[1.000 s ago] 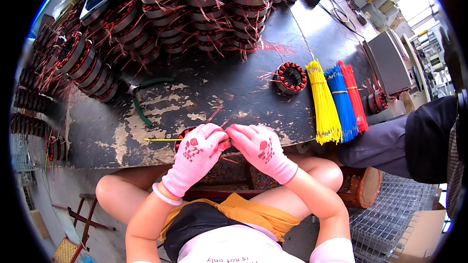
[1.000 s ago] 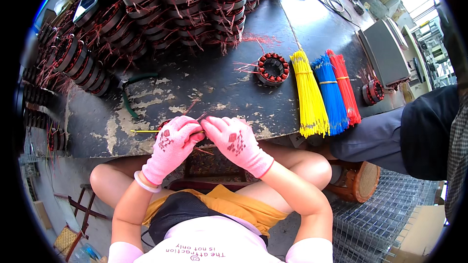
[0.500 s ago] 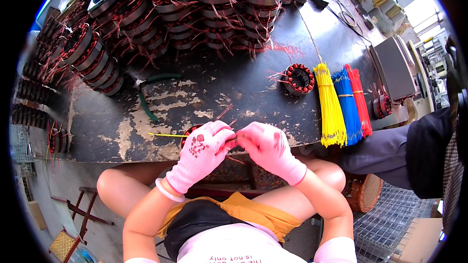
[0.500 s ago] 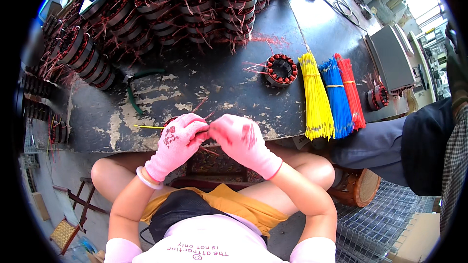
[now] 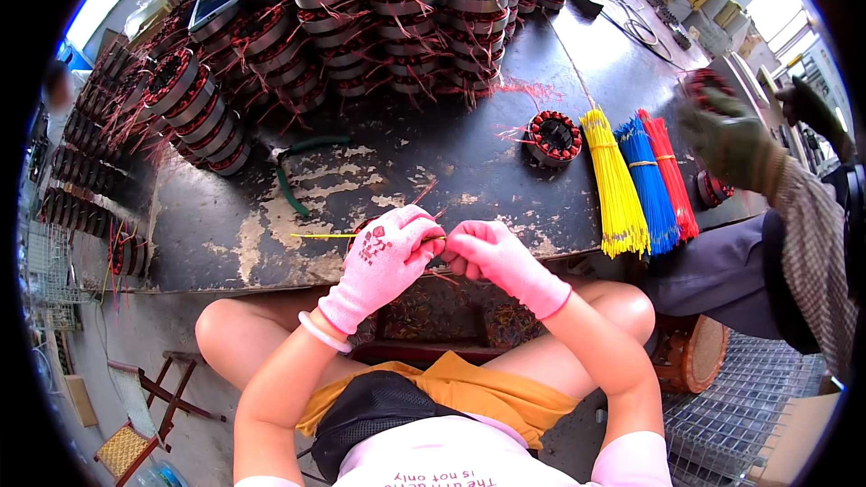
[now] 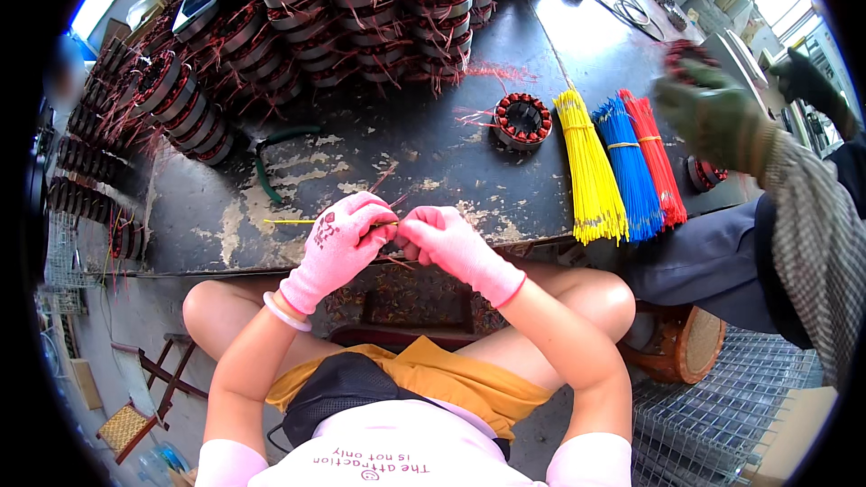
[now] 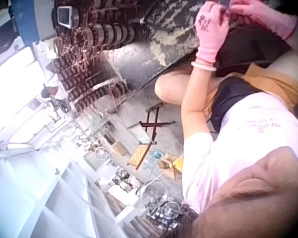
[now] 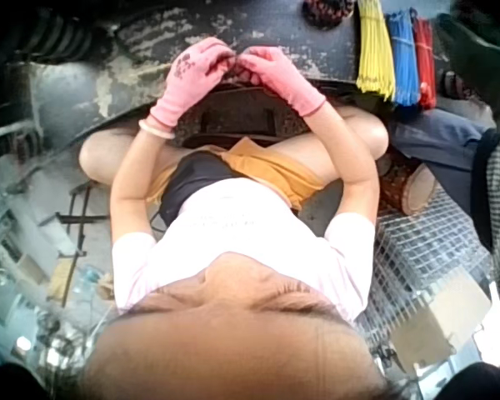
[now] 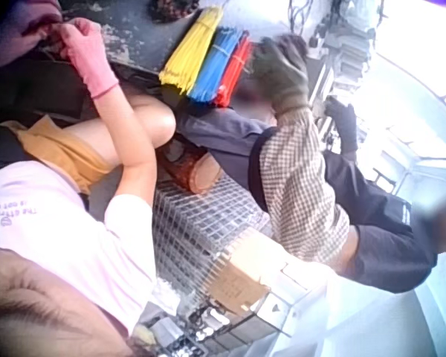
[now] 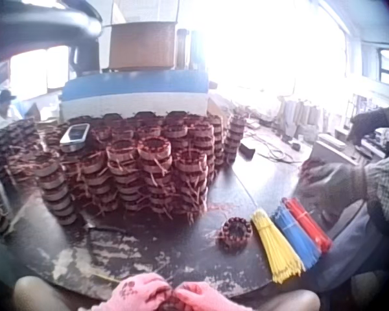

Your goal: The person assembles copper coils at a workbench by inserting colored plastic ties through the center and cutting the excess with pliers, then placing the finished coil aside.

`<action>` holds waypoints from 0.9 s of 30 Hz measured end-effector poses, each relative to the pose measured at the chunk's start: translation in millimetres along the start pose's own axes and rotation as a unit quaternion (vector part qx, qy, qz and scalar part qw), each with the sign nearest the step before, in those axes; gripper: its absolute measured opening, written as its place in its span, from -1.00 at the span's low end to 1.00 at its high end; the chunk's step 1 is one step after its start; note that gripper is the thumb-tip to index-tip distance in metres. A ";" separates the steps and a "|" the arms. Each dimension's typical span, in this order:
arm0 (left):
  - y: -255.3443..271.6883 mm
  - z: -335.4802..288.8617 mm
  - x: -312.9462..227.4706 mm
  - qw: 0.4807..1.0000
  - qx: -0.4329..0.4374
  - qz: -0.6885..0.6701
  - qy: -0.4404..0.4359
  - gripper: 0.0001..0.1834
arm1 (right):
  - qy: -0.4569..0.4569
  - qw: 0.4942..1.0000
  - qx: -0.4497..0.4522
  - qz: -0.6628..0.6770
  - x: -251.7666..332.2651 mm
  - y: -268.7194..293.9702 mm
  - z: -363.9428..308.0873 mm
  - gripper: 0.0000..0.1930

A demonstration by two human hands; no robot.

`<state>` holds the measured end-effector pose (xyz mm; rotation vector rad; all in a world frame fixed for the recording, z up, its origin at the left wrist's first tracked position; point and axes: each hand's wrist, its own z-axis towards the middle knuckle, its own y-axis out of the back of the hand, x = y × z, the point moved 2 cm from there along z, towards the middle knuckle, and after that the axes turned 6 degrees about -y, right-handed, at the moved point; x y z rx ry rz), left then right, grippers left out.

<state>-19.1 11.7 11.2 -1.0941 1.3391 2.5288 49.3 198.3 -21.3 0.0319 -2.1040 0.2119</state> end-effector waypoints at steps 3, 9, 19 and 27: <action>1.0 -0.1 2.2 1.000 -0.003 -0.002 0.004 -0.88 | -0.020 0.998 0.003 -0.057 15.3 0.7 -11.9 -0.71; -0.4 -1.0 3.1 1.000 -0.012 -0.001 -0.005 -0.87 | 0.274 0.843 -0.182 -0.425 30.5 -11.7 -20.7 -0.80; 3.7 0.4 1.0 1.000 -0.012 -0.009 -0.004 -0.86 | 0.269 0.810 -0.275 -0.443 32.6 -8.5 -31.2 -0.62; 0.5 0.6 2.0 1.000 -0.005 0.001 -0.019 -0.84 | -0.064 0.995 0.020 0.076 8.8 0.3 -12.2 -0.75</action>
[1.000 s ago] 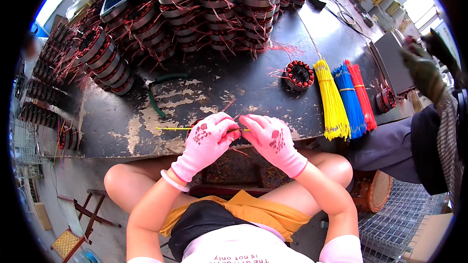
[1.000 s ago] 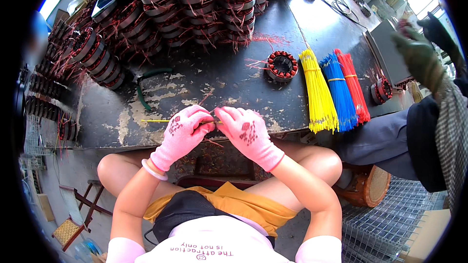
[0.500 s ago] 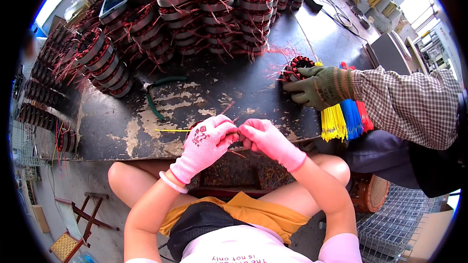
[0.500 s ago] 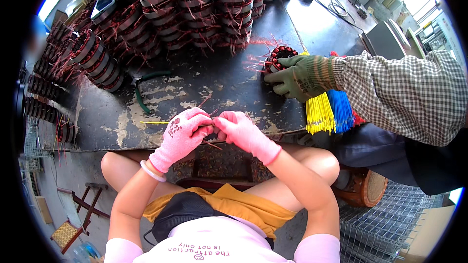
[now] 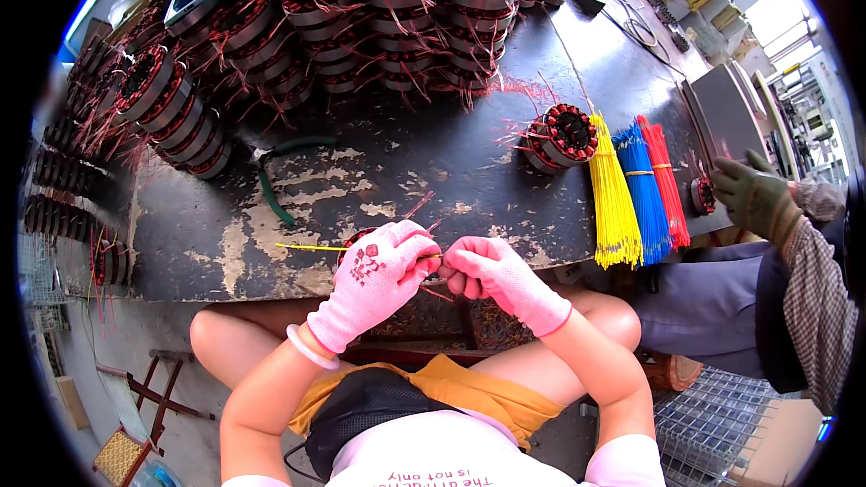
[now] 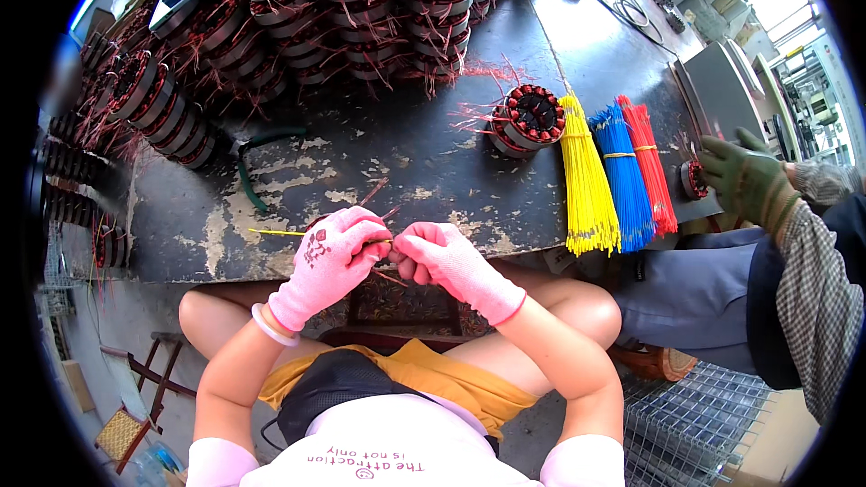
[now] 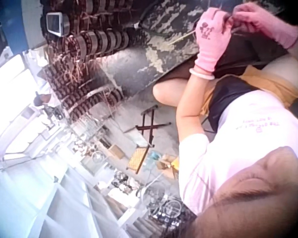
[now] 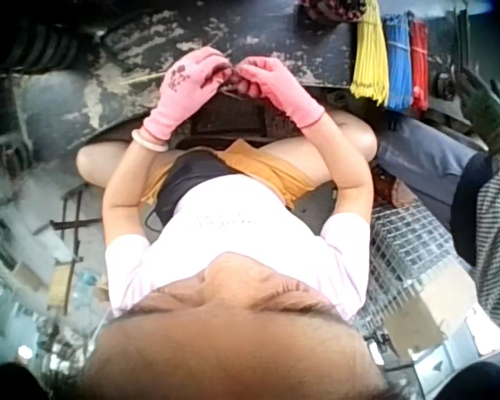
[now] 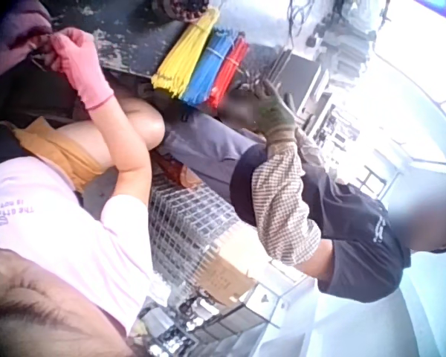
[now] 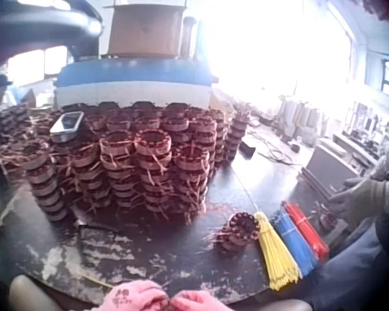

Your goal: The person assembles copper coils at a workbench by inserting colored plastic ties through the center and cutting the excess with pliers, then placing the finished coil aside.

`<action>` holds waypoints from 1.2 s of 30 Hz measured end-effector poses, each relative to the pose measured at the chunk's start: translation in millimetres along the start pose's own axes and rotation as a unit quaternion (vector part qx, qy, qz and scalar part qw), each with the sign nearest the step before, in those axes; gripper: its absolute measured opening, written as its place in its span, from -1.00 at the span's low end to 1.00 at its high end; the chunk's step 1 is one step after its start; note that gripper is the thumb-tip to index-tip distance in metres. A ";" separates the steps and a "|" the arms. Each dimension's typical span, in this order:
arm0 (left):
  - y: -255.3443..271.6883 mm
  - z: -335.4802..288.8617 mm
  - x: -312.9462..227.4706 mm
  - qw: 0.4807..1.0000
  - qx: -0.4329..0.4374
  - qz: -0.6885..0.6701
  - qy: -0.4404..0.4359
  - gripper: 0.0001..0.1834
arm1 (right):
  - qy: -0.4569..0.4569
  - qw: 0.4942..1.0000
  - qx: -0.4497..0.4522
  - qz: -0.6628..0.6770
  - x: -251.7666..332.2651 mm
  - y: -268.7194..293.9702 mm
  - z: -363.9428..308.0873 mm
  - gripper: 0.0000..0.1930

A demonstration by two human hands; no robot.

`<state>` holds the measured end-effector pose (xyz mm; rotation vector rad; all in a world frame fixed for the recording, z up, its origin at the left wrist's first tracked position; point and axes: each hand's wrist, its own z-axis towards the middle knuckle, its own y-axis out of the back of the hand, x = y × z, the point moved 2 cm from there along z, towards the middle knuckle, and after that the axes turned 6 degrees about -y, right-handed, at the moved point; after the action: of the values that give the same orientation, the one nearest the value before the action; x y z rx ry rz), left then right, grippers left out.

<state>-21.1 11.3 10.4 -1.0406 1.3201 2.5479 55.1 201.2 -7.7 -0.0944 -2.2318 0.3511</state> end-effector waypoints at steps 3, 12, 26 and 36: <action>3.5 -0.7 -3.4 1.000 0.025 -0.014 0.000 -0.83 | 0.071 0.941 -0.149 -0.295 26.6 -15.3 -27.5 -0.79; 3.9 1.7 -2.6 1.000 0.010 -0.004 0.004 -0.82 | 0.364 0.635 -0.266 -0.627 17.5 -16.9 -21.9 -0.69; 4.5 1.9 -3.0 1.000 0.007 -0.023 0.007 -0.83 | 0.411 0.614 -0.335 -0.585 9.5 -23.2 -19.0 -0.63; 4.6 0.8 -2.1 1.000 0.011 -0.017 0.004 -0.83 | 0.227 0.872 -0.160 -0.404 12.1 -15.8 -23.7 -0.75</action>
<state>-21.6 9.5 15.2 -1.0608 1.3188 2.5008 66.5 193.6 20.0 0.5220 -1.6518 -0.4619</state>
